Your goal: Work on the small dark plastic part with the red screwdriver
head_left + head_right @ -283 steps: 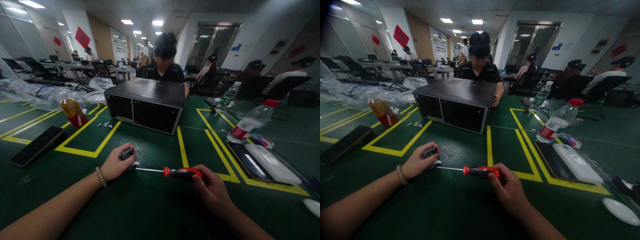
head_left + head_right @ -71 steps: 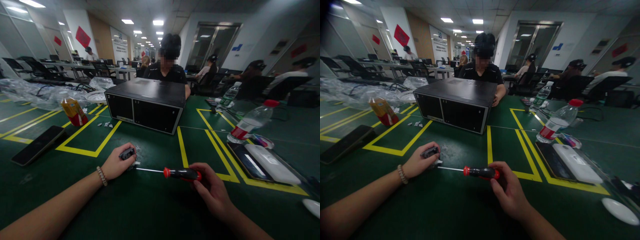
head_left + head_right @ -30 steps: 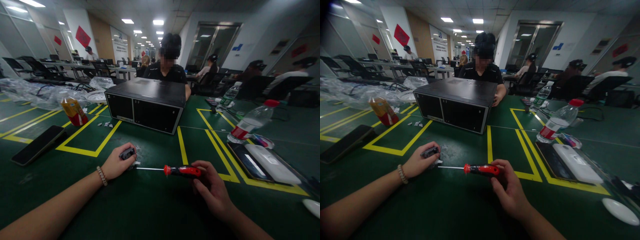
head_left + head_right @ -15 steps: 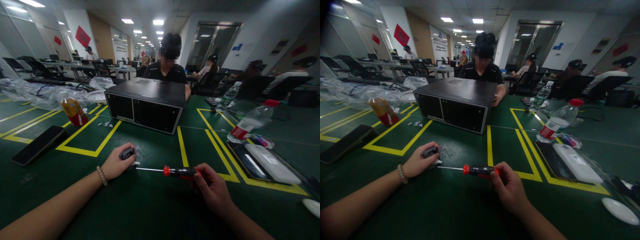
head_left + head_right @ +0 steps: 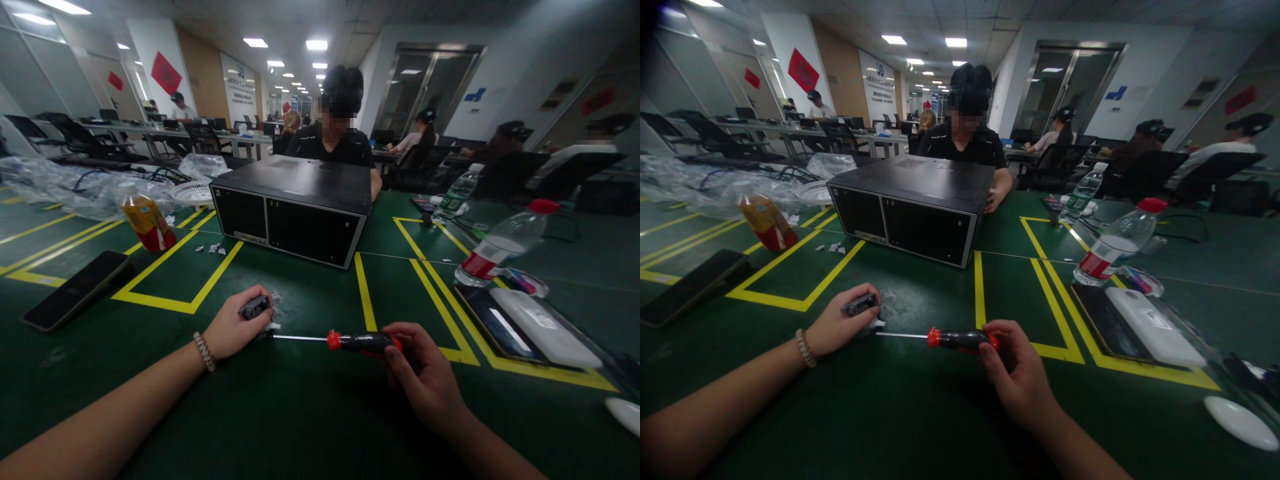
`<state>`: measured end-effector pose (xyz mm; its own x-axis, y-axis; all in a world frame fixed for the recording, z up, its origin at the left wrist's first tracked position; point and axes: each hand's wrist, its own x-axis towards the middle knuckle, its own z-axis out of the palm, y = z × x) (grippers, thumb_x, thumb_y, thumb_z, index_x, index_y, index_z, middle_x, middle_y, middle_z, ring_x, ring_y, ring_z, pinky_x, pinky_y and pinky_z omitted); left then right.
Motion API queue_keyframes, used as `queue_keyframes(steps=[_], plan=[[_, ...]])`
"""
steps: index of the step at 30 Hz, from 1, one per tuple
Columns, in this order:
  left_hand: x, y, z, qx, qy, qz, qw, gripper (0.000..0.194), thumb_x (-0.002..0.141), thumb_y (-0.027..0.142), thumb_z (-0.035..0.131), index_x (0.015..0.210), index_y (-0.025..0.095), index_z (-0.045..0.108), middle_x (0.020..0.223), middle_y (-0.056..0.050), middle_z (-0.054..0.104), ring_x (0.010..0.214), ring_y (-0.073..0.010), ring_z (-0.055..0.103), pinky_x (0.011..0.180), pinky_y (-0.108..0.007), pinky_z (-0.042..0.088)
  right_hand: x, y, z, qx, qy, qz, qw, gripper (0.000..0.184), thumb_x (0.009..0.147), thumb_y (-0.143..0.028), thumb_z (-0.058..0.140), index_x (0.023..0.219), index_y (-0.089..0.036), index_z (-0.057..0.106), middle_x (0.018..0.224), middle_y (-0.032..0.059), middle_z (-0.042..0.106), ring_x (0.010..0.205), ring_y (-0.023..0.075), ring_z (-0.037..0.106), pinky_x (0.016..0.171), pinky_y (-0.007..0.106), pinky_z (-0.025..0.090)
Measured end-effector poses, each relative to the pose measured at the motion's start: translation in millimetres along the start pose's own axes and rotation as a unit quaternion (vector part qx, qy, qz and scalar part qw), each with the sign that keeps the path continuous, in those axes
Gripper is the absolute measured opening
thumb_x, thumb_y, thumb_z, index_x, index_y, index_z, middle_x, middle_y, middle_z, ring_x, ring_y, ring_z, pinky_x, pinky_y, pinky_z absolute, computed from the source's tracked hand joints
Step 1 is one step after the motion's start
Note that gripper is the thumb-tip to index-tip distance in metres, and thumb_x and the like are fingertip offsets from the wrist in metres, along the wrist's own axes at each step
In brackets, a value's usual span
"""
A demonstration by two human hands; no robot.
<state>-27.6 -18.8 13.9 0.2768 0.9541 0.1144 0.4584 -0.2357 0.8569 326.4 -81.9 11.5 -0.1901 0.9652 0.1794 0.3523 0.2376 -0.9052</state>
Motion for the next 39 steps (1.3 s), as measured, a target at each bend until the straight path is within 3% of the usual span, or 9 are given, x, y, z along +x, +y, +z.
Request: queue_keyframes(steps=[7, 11, 14, 21, 28, 34, 39], plan=[[0.1, 1.6, -0.3, -0.006, -0.007, -0.007, 1.0, 0.016, 0.089, 0.032, 0.062, 0.098, 0.019, 0.062, 0.087, -0.003, 0.067, 0.073, -0.0185, 0.063, 0.065, -0.03, 0.052, -1.9, 2.6, -2.7, 0.018, -0.034, -0.012, 0.999, 0.028, 0.101, -0.034, 0.056, 0.127, -0.026, 0.051, 0.09, 0.0036, 0.063, 0.064, 0.0175, 0.064, 0.055, 0.03, 0.056], [0.6, 0.0, -0.2, -0.001, -0.002, -0.003, 1.0, 0.015, 0.089, 0.032, 0.063, 0.097, 0.019, 0.062, 0.088, -0.003, 0.067, 0.075, -0.0192, 0.063, 0.067, -0.03, 0.052, -1.5, 1.4, -1.9, 0.031, -0.03, 0.017, 0.999, 0.026, 0.102, -0.036, 0.057, 0.125, -0.025, 0.052, 0.088, 0.004, 0.064, 0.063, 0.0173, 0.063, 0.053, 0.03, 0.055], [1.0, -2.2, 0.1, 0.0, 0.002, 0.003, 1.0, 0.015, 0.088, 0.032, 0.063, 0.096, 0.019, 0.062, 0.087, -0.003, 0.067, 0.075, -0.0189, 0.063, 0.067, -0.03, 0.051, -0.2, -1.4, 0.0, 0.046, -0.02, 0.034, 0.998, 0.023, 0.103, -0.045, 0.056, 0.113, -0.023, 0.057, 0.078, 0.0015, 0.063, 0.058, 0.0163, 0.061, 0.049, 0.027, 0.051], [0.6, -2.6, 0.2, 0.001, 0.004, 0.005, 1.0, 0.015, 0.089, 0.033, 0.063, 0.096, 0.02, 0.062, 0.086, -0.002, 0.065, 0.075, -0.0192, 0.062, 0.067, -0.03, 0.05, 2.3, -2.7, -0.3, 0.035, -0.017, 0.019, 0.999, 0.037, 0.099, -0.058, 0.058, 0.09, -0.023, 0.061, 0.062, -0.0028, 0.059, 0.049, 0.0146, 0.056, 0.044, 0.025, 0.045], [0.1, -0.8, -0.1, -0.014, -0.008, -0.004, 1.0, 0.014, 0.09, 0.031, 0.062, 0.098, 0.019, 0.061, 0.086, -0.002, 0.065, 0.074, -0.0186, 0.062, 0.066, -0.03, 0.051, 1.9, -2.7, 4.2, 0.019, 0.025, 0.02, 0.999, 0.03, 0.1, -0.049, 0.061, 0.115, -0.024, 0.058, 0.076, 0.0004, 0.065, 0.053, 0.0155, 0.059, 0.046, 0.026, 0.051], [0.0, 0.3, -0.7, -0.006, -0.006, -0.005, 1.0, 0.015, 0.09, 0.032, 0.063, 0.097, 0.019, 0.062, 0.087, -0.002, 0.065, 0.074, -0.0187, 0.062, 0.066, -0.03, 0.051, -0.1, 6.3, 0.5, 0.043, -0.009, 0.004, 0.999, 0.03, 0.107, -0.038, 0.049, 0.134, -0.026, 0.049, 0.093, 0.005, 0.065, 0.061, 0.0168, 0.063, 0.052, 0.029, 0.056], [0.2, 0.8, -0.3, -0.004, -0.006, -0.002, 1.0, 0.015, 0.09, 0.032, 0.062, 0.097, 0.018, 0.061, 0.087, -0.002, 0.065, 0.074, -0.0181, 0.062, 0.067, -0.03, 0.05, 1.8, 4.0, 0.2, 0.049, -0.014, 0.015, 0.999, 0.031, 0.105, -0.04, 0.054, 0.131, -0.024, 0.051, 0.09, 0.0049, 0.065, 0.06, 0.0156, 0.062, 0.05, 0.027, 0.054]])
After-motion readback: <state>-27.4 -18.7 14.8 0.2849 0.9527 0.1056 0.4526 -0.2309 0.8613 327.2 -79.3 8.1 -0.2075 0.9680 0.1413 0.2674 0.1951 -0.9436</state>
